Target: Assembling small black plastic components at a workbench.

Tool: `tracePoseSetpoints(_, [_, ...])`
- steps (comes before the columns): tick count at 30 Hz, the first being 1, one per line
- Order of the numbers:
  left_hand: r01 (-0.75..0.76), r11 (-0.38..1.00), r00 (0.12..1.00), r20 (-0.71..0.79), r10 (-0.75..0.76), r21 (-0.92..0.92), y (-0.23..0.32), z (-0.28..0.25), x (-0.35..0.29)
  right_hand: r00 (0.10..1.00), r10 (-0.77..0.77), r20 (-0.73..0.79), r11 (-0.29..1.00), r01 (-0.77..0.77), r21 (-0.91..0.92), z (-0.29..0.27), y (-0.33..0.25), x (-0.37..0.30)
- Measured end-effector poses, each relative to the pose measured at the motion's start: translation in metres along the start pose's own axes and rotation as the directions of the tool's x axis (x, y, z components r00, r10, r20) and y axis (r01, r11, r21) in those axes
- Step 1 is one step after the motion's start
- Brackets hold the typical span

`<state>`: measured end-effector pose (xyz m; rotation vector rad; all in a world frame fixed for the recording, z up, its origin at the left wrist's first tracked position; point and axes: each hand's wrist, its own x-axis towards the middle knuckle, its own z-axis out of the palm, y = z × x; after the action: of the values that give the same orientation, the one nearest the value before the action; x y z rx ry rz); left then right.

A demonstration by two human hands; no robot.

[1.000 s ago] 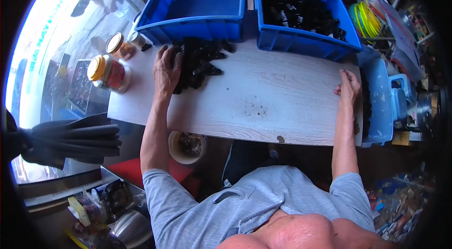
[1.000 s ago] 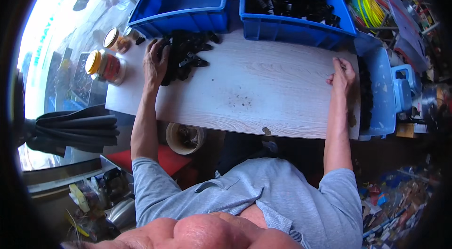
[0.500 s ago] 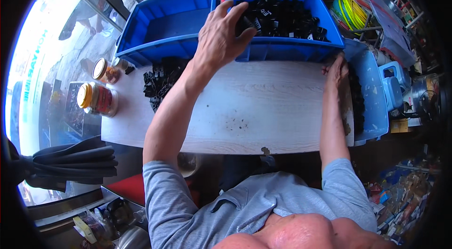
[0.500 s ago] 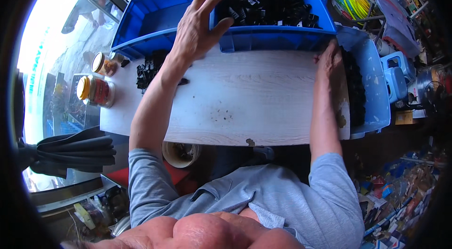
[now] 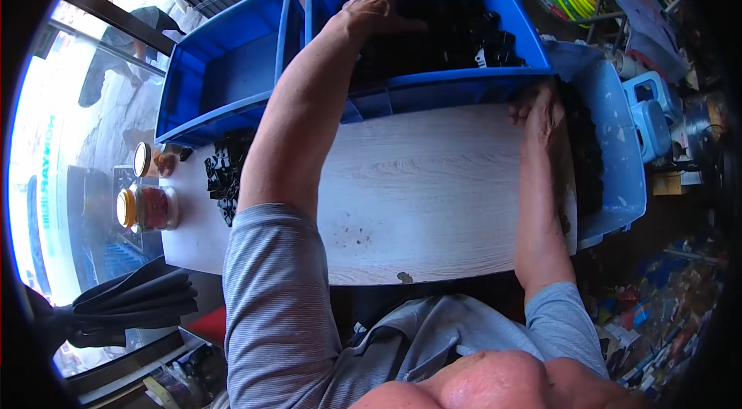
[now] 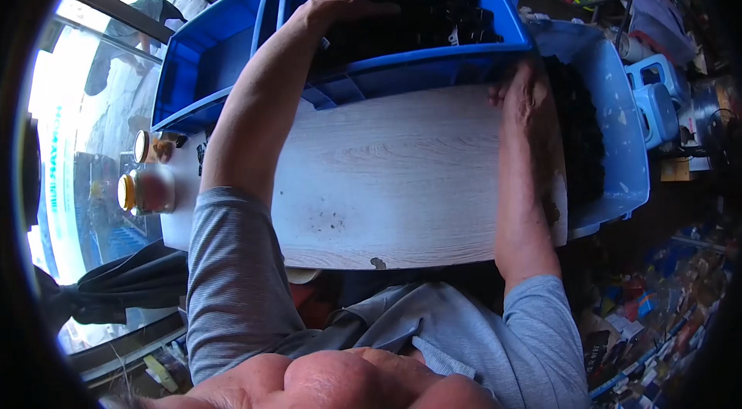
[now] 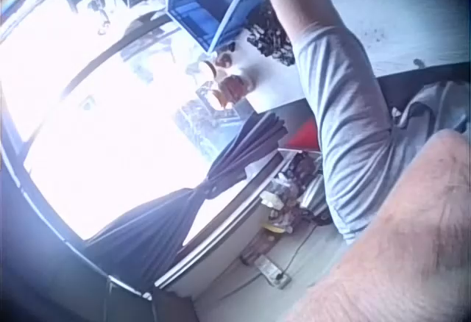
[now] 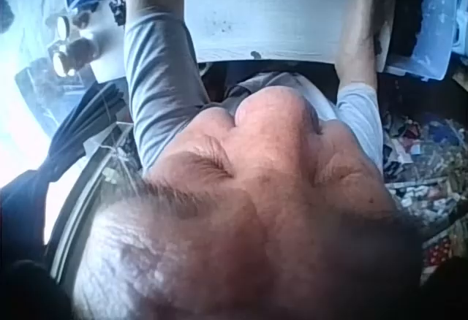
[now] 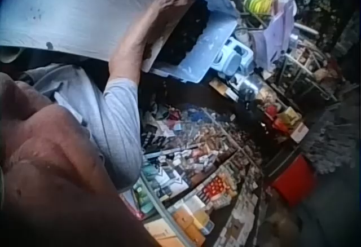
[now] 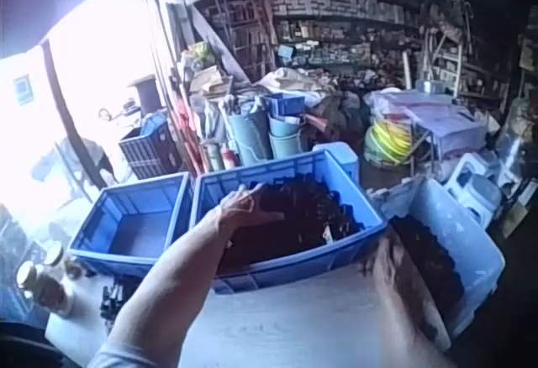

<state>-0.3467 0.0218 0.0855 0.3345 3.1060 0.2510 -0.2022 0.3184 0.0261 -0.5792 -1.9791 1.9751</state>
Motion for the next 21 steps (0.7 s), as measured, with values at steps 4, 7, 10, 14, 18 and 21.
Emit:
tracePoseSetpoints(4, [-0.035,0.996,0.998,0.048,0.031,0.086,-0.001,0.001,-0.001,1.000,0.031,0.003,0.999,-0.031,0.022,0.007,-0.002,0.000])
tracePoseSetpoints(7, [-0.022,0.993,0.999,0.042,0.017,0.112,0.006,0.001,-0.005,1.000,0.001,0.018,1.000,-0.001,0.016,0.004,-0.003,0.001])
tracePoseSetpoints(10, [0.061,0.993,0.998,0.026,-0.064,0.099,0.007,0.007,-0.009,0.999,0.032,-0.005,0.999,-0.032,0.018,0.004,0.000,0.003])
tracePoseSetpoints(14, [0.005,1.000,0.999,0.051,-0.005,0.000,0.001,0.010,-0.001,0.999,0.034,0.021,0.999,-0.035,0.035,0.005,-0.003,-0.001])
tracePoseSetpoints(18, [-0.044,0.996,0.995,0.098,0.036,0.076,-0.008,0.012,0.005,0.998,0.053,0.028,0.997,-0.054,0.046,0.008,-0.006,-0.003])
tracePoseSetpoints(21, [-0.092,0.992,0.993,0.079,0.085,0.082,-0.010,0.013,0.009,0.998,0.064,0.020,0.997,-0.065,0.046,0.007,-0.005,-0.002])
